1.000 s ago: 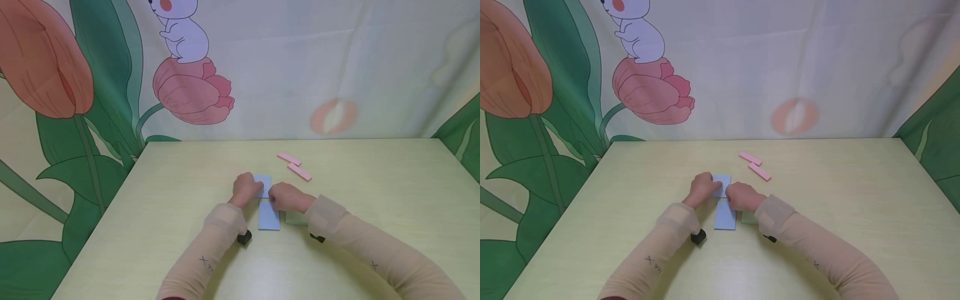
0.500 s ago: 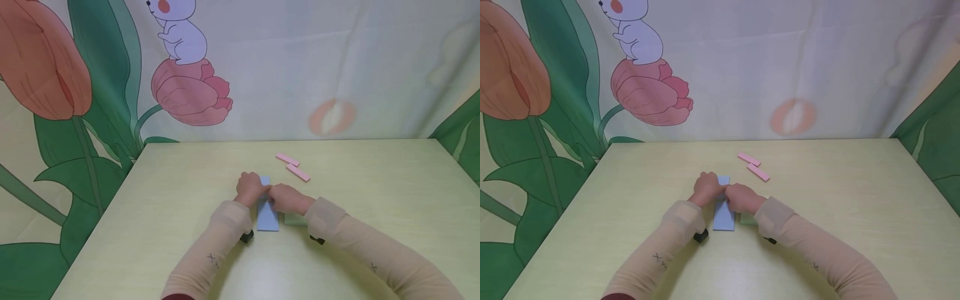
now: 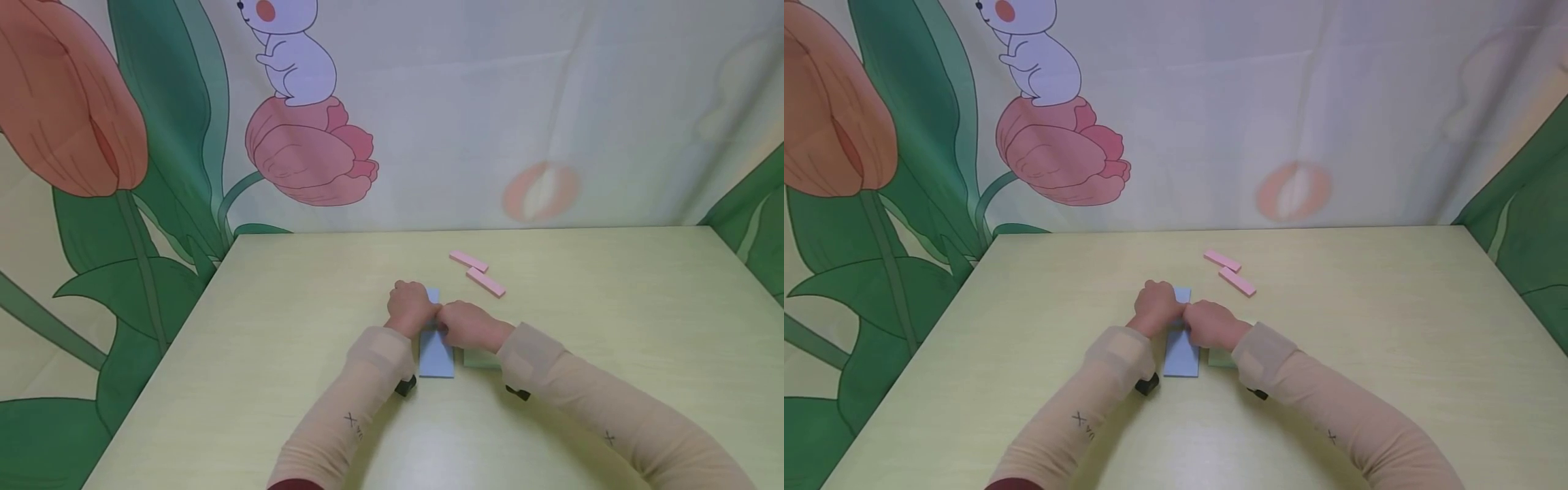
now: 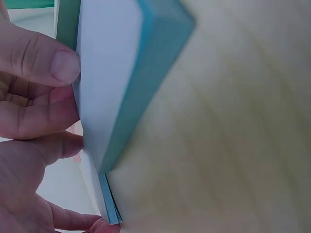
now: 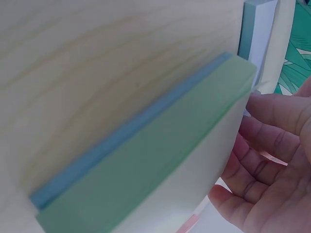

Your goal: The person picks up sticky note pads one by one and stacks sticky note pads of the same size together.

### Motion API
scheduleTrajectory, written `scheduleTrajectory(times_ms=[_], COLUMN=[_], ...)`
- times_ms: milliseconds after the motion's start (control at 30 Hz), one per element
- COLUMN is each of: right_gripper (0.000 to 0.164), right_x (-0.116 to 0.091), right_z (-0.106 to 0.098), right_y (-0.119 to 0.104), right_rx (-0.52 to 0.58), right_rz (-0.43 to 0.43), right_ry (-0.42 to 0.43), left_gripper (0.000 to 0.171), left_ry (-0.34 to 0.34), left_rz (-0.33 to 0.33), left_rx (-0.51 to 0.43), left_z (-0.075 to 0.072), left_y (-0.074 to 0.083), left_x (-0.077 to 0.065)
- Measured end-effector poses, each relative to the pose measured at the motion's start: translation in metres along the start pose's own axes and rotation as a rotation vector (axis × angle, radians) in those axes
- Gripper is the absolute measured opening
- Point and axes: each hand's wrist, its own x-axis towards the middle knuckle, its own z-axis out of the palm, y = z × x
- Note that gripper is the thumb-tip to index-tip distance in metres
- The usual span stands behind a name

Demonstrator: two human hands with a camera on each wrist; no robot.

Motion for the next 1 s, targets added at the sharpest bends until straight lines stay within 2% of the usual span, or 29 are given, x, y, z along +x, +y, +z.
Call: scheduleTrajectory(times_ms=[267,433,600,733,1000], right_gripper=[0.021,0.016,0.006,0.006,0.008], right_x=[-0.001,0.000,0.000,0.000,-0.001], right_z=[-0.001,0.000,-0.001,-0.002,-0.001], right_y=[-0.001,-0.001,-0.001,-0.002,-0.003], right_rx=[-0.006,-0.014,-0.031,-0.032,-0.042], right_rz=[0.011,0.017,0.011,0.015,0.019], right_ry=[-0.006,-0.020,-0.020,-0.021,-0.027], left_gripper=[0.047,0.044,0.045,0.044,0.039], left_ry=[0.019,0.024,0.025,0.014,0.008], left_rz=[-0.019,-0.009,0.005,0.003,0.026], left_rx=[-0.047,-0.091,-0.093,-0.090,-0.091], left_z=[0.000,0.001,-0.005,-0.011,-0.009], left_y=[-0.002,-0.007,-0.011,-0.013,-0.022], left_x=[0.001,0.004,0.005,0.003,0.000])
